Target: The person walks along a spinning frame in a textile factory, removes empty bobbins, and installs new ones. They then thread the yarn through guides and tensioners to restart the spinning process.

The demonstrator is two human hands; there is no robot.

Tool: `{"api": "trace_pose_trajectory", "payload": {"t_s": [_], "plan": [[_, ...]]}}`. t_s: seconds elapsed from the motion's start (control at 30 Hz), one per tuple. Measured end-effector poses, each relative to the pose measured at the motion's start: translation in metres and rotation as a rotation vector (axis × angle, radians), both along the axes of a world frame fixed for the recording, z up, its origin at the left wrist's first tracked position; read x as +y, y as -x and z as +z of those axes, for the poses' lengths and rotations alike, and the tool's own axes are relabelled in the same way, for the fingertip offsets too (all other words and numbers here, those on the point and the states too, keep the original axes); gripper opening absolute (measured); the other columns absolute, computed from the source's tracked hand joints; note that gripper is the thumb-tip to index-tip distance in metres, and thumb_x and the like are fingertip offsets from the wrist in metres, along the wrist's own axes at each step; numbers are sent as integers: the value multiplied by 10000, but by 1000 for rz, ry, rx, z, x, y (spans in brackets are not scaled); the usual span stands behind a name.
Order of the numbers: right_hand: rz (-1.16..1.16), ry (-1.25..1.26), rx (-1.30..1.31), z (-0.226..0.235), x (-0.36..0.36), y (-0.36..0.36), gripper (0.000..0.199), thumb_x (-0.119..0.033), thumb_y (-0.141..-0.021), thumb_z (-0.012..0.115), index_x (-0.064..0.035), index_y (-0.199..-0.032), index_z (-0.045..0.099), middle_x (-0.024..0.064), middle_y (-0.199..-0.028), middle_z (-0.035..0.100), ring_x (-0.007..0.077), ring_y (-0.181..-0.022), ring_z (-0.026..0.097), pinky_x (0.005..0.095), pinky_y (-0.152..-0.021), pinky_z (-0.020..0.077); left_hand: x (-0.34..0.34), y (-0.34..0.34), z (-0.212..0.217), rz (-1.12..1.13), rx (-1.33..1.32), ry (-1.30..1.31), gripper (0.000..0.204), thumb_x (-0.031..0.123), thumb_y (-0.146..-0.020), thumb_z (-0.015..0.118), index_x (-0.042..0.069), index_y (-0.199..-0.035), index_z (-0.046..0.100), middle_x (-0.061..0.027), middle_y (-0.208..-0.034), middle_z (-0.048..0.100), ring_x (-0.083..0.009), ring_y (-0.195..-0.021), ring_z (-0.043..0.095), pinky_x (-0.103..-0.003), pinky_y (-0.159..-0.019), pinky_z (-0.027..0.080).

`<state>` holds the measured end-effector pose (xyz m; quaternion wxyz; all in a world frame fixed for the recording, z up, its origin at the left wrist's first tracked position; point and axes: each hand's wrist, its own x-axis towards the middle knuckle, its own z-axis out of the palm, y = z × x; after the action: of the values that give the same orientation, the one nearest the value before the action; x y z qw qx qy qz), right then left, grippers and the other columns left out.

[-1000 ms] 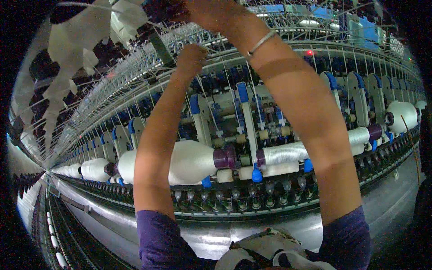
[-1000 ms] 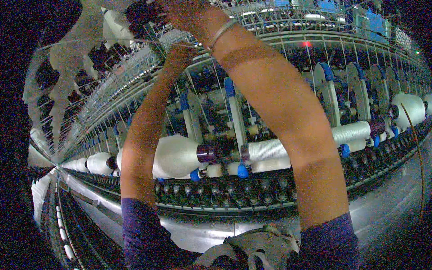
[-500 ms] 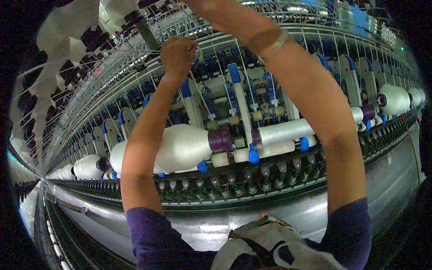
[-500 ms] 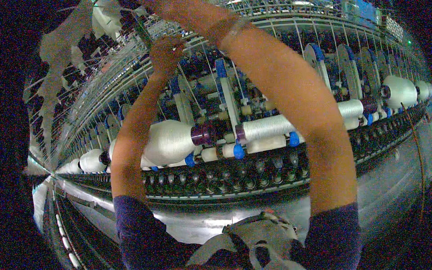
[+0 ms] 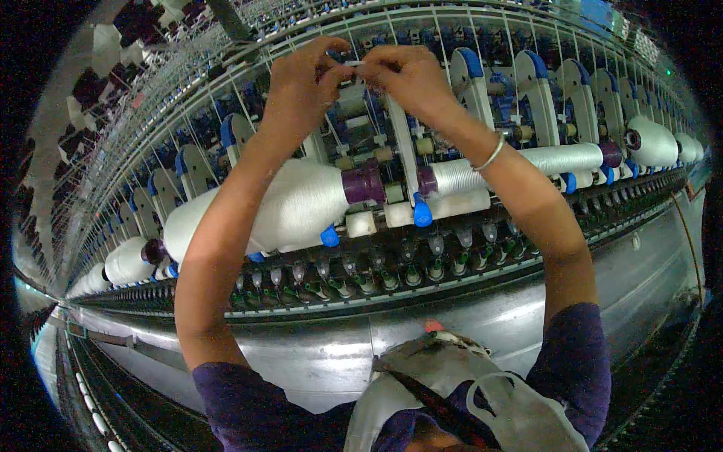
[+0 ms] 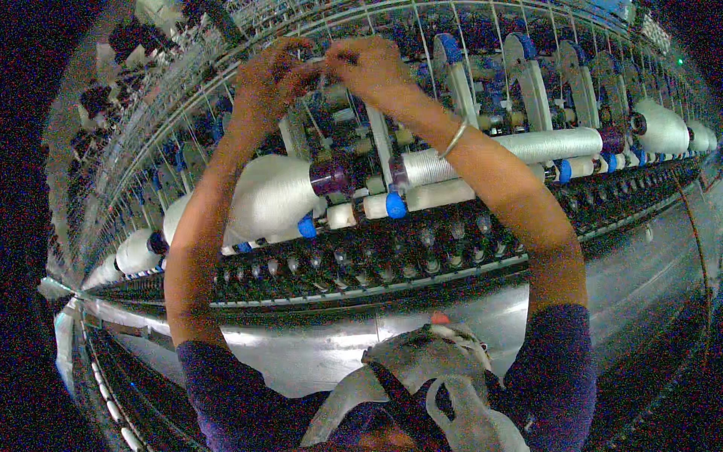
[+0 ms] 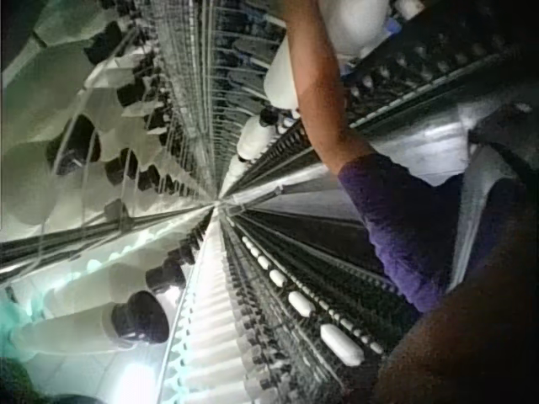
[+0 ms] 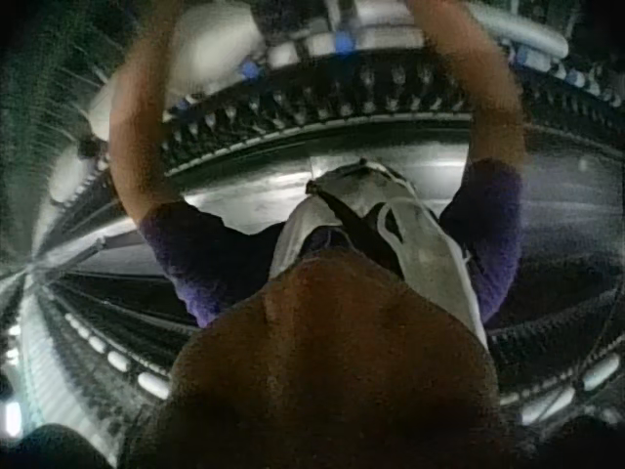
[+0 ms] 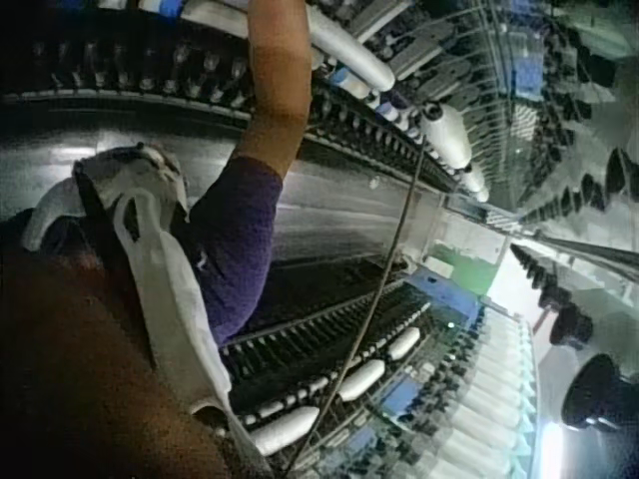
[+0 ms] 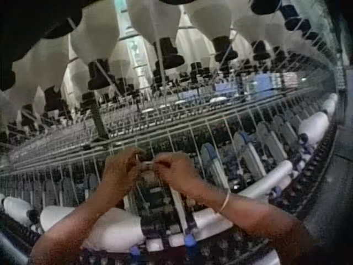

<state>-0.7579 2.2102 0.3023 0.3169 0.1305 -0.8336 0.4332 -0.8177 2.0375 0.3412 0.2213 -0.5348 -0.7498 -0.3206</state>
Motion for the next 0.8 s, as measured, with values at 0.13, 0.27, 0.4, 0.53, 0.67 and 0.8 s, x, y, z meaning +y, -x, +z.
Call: {"api": "trace_pose_trajectory", "payload": {"t_s": [0.13,0.27,0.4,0.53,0.67,0.8], "plan": [[737,762,53,-7,16,6,161,-177,-892,552,-44,-945,628,81,-1127,614,164,-972,587,310,-834,447,-7,16,-9,-68,-80,45,356,132,-845,627,81,-1184,533,-74,-856,686,-120,-656,629,-266,-588,510],[710,730,-117,-4,12,6,190,-220,-917,522,-46,-937,595,77,-1054,630,134,-775,595,274,-664,444,-9,26,-13,-53,-160,53,349,114,-835,627,91,-1174,546,-65,-832,684,-124,-634,620,-272,-575,502],[191,284,-169,-5,0,4,259,-300,-944,512,-51,-964,581,16,-822,639,83,-527,559,211,-461,403,-10,23,-10,-11,56,212,254,96,-829,622,74,-1080,594,-53,-776,680,-125,-612,618,-275,-563,500],[119,83,-218,-13,-3,3,282,-310,-865,615,-60,-994,630,42,-773,655,134,-571,600,254,-486,444,-6,12,-12,-17,-122,141,169,46,-819,641,33,-980,591,-76,-692,664,-116,-542,583,-264,-538,499],[52,-116,-126,-17,1,5,341,-356,-764,701,-65,-943,689,87,-761,677,204,-631,642,319,-565,504,0,7,-14,-36,-416,79,172,91,-839,631,29,-988,569,-76,-702,660,-121,-558,599,-275,-550,516],[-65,-200,39,-15,7,7,337,-354,-734,721,-47,-874,698,80,-723,653,186,-628,603,322,-592,482,4,16,-5,-161,-542,167,206,101,-837,631,28,-1010,547,-71,-720,636,-123,-600,598,-287,-557,504]]}}
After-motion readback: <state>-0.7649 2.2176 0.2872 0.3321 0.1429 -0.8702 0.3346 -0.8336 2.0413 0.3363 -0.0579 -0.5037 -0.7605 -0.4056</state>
